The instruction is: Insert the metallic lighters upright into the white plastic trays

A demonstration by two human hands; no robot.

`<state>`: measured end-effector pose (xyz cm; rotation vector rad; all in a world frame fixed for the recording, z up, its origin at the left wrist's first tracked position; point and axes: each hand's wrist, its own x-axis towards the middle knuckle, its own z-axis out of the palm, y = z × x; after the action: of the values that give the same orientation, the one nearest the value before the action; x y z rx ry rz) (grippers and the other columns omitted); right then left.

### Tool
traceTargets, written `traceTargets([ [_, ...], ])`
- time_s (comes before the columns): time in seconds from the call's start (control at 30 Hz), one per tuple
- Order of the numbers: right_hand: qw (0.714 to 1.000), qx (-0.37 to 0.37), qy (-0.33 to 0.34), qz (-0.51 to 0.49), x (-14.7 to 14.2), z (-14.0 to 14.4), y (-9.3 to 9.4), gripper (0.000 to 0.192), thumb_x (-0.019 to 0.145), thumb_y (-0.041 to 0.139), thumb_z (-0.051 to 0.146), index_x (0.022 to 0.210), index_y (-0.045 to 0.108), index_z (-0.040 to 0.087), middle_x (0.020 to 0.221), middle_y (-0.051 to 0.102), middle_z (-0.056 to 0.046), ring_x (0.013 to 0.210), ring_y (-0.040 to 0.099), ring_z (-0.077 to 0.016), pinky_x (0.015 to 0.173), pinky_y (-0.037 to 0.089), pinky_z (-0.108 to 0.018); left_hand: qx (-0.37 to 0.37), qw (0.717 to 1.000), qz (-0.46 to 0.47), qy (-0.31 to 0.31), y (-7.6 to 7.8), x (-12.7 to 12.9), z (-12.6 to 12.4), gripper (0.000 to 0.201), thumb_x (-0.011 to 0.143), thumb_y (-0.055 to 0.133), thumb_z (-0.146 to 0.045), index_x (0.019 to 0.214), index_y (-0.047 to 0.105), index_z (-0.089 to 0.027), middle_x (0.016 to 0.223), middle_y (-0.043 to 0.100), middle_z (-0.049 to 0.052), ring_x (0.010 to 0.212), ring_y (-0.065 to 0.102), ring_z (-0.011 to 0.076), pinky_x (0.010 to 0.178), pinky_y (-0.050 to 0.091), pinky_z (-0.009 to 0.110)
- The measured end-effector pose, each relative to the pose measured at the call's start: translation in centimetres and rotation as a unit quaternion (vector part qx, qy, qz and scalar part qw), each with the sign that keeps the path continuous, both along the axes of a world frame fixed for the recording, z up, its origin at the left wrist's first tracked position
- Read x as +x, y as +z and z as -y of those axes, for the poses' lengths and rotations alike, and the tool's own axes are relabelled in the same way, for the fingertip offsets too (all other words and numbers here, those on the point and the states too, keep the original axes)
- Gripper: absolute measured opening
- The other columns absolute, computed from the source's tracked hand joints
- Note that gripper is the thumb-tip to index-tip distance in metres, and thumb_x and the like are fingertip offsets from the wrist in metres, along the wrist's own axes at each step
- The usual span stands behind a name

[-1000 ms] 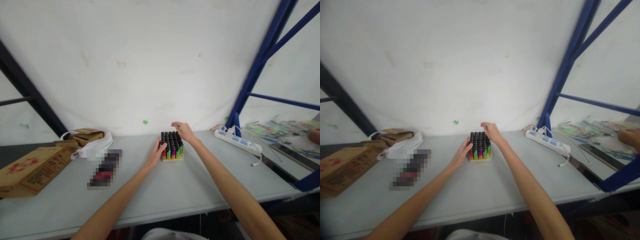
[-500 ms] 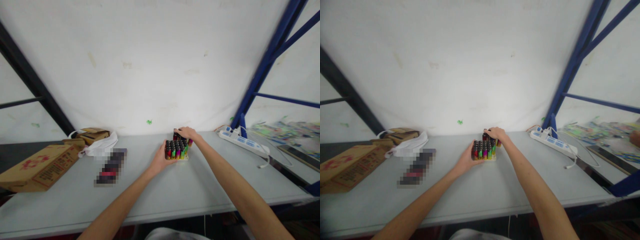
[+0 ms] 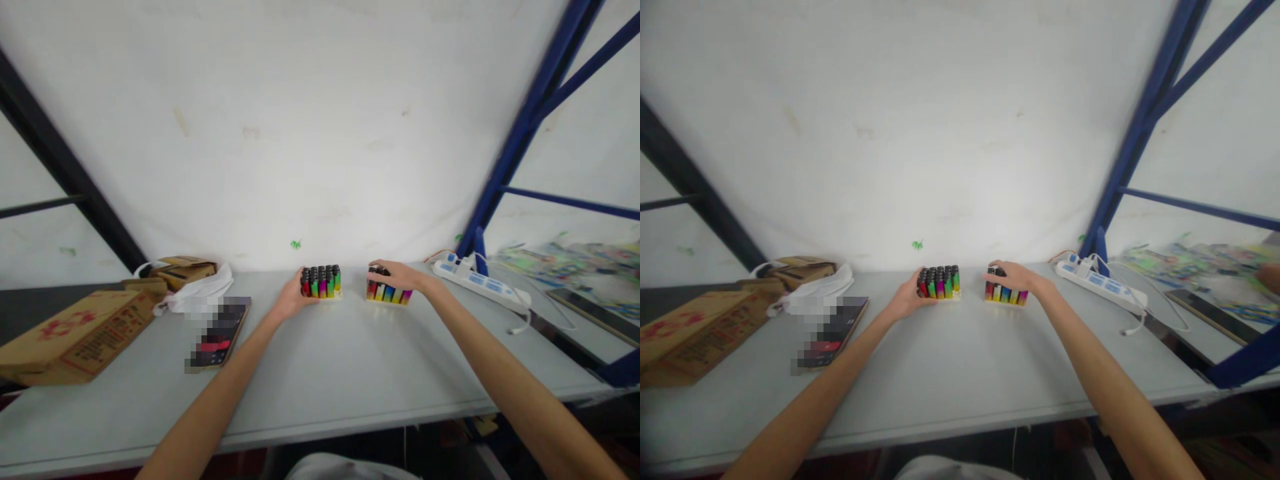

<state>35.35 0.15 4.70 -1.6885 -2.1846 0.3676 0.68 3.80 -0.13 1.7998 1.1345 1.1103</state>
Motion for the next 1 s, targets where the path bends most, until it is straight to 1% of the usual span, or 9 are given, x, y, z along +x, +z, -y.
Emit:
traceTargets([
  [0.1, 0.998, 0.037, 0.048, 0.024, 0.3, 1.4, -0.1, 0.078, 0.089, 0.059, 0.074, 0.147, 0.058, 0.023, 0.139, 0.067, -0.013, 0.125, 0.064, -0.0322, 0.110, 0.045, -0.041, 0.020, 0.997, -0.076, 0.006, 0.1, -0.4, -1.4, 0.089, 0.054, 0.091, -0.033, 0.134, 0.056, -0.018, 0.122, 0.073, 0.010, 0.120, 0.065, 0.0369, 0.111, 0.047, 0.054],
  [0.17, 0.996, 0.058, 0.030, 0.067, 0.3, 2.0, -0.5, 0.080, 0.090, 0.059, 0.073, 0.151, 0.054, 0.022, 0.136, 0.068, -0.015, 0.122, 0.065, -0.0338, 0.108, 0.045, -0.042, 0.019, 0.996, -0.085, 0.015, -0.1, -0.2, -1.7, 0.092, 0.055, 0.091, -0.033, 0.138, 0.052, -0.017, 0.122, 0.072, 0.011, 0.119, 0.066, 0.0368, 0.110, 0.047, 0.054],
  [0.27, 0.992, 0.087, -0.006, 0.087, -0.2, 2.3, -1.1, 0.073, 0.092, 0.059, 0.069, 0.148, 0.055, 0.022, 0.132, 0.070, -0.015, 0.120, 0.066, -0.0323, 0.106, 0.045, -0.039, 0.065, 0.993, -0.069, 0.075, 0.2, 0.5, -1.2, 0.112, 0.055, 0.092, -0.033, 0.151, 0.038, -0.013, 0.141, 0.058, 0.017, 0.136, 0.052, 0.0398, 0.119, 0.037, 0.052],
  [0.37, 0.994, 0.084, -0.029, 0.070, -0.8, 2.3, -1.3, 0.070, 0.089, 0.063, 0.070, 0.142, 0.060, 0.024, 0.128, 0.072, -0.013, 0.117, 0.067, -0.0310, 0.103, 0.046, -0.035, 0.167, 0.976, -0.067, 0.123, 1.5, 1.7, 0.8, 0.111, 0.071, 0.084, -0.039, 0.159, 0.024, -0.009, 0.155, 0.038, 0.023, 0.148, 0.036, 0.0377, 0.127, 0.026, 0.050],
  [0.53, 0.996, 0.052, -0.069, 0.035, -2.3, 1.8, -0.7, 0.069, 0.089, 0.060, 0.074, 0.138, 0.063, 0.025, 0.123, 0.075, -0.013, 0.110, 0.071, -0.0320, 0.095, 0.050, -0.035, 0.256, 0.961, -0.070, 0.080, 3.1, 4.6, 6.2, 0.081, 0.087, 0.071, -0.036, 0.158, 0.034, -0.024, 0.150, 0.041, 0.013, 0.147, 0.038, 0.0302, 0.128, 0.027, 0.045],
  [0.63, 0.994, 0.001, -0.107, 0.007, -3.2, 0.9, -0.1, 0.071, 0.091, 0.053, 0.076, 0.134, 0.067, 0.022, 0.119, 0.077, -0.014, 0.107, 0.072, -0.0325, 0.090, 0.052, -0.036, 0.222, 0.972, -0.079, 0.012, 1.7, 6.9, 8.6, 0.078, 0.087, 0.070, -0.037, 0.157, 0.037, -0.029, 0.151, 0.041, 0.011, 0.147, 0.039, 0.0303, 0.127, 0.028, 0.046],
  [0.8, 0.982, -0.110, -0.153, -0.017, -4.2, -0.2, -0.5, 0.079, 0.098, 0.035, 0.075, 0.109, 0.079, 0.011, 0.111, 0.078, -0.020, 0.100, 0.075, -0.0327, 0.085, 0.054, -0.035, 0.071, 0.992, -0.097, -0.041, -1.9, 10.4, 9.0, 0.123, 0.068, 0.087, -0.053, 0.163, 0.017, -0.022, 0.166, 0.019, 0.021, 0.157, 0.017, 0.0412, 0.126, 0.024, 0.057],
  [0.87, 0.980, -0.107, -0.167, -0.011, -4.6, -0.1, -1.4, 0.075, 0.103, 0.030, 0.068, 0.106, 0.080, 0.013, 0.111, 0.078, -0.020, 0.101, 0.075, -0.0325, 0.085, 0.054, -0.035, 0.042, 0.995, -0.080, -0.050, -2.6, 11.3, 8.5, 0.131, 0.064, 0.090, -0.053, 0.164, 0.011, -0.021, 0.167, 0.019, 0.023, 0.158, 0.015, 0.0419, 0.126, 0.023, 0.058],
  [1.0, 0.981, -0.062, -0.183, 0.001, -5.1, 0.7, -3.1, 0.065, 0.107, 0.027, 0.057, 0.110, 0.079, 0.018, 0.113, 0.078, -0.019, 0.112, 0.072, -0.0339, 0.091, 0.051, -0.037, 0.046, 0.996, -0.035, -0.062, -2.8, 11.9, 7.7, 0.131, 0.065, 0.089, -0.048, 0.165, 0.008, -0.024, 0.164, 0.031, 0.021, 0.154, 0.029, 0.0382, 0.126, 0.026, 0.054],
])
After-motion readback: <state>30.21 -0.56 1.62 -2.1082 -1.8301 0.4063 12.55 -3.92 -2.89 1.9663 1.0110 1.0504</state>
